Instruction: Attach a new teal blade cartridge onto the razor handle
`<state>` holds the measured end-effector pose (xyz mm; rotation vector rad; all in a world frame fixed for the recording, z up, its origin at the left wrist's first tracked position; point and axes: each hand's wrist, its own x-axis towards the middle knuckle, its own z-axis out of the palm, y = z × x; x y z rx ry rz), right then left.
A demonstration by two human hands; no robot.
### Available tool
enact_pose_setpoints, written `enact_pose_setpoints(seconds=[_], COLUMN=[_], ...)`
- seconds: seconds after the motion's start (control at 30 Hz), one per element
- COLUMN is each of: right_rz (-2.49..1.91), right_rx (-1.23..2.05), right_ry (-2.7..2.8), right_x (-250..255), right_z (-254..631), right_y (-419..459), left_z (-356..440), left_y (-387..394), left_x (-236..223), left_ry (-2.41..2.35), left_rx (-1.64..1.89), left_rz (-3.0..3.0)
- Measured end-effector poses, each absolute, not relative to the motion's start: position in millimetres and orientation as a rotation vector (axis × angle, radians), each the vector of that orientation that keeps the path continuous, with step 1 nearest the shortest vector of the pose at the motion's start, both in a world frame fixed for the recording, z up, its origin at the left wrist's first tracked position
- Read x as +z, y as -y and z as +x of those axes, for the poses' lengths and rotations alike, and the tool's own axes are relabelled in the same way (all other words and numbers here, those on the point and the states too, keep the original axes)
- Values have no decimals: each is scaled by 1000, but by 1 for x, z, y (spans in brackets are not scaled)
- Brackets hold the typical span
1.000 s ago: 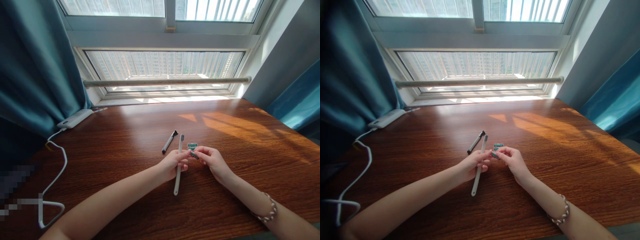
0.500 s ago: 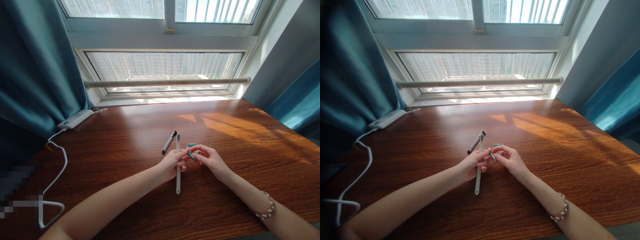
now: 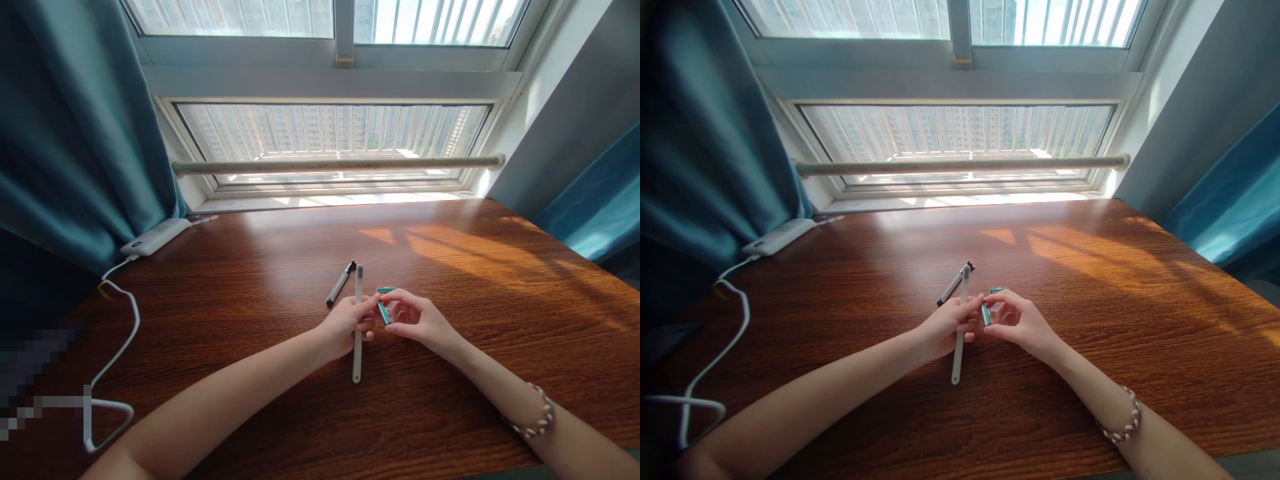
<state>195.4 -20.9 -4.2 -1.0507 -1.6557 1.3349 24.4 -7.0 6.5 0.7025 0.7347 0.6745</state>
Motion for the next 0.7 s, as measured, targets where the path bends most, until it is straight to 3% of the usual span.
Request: enact_pose_setpoints(seconds=[0.5, 0.7], right_rz=[-1145, -1079], right_rx=[1035, 1213], right_ry=[1714, 1424], right_x=[-23, -24], right_z=[205, 211], right_y=[-7, -28], left_z=[21, 14], left_y=[-2, -9], left_x=[11, 21], left_ry=[-864, -985], left_rx=[674, 779], left_rz=[672, 1237])
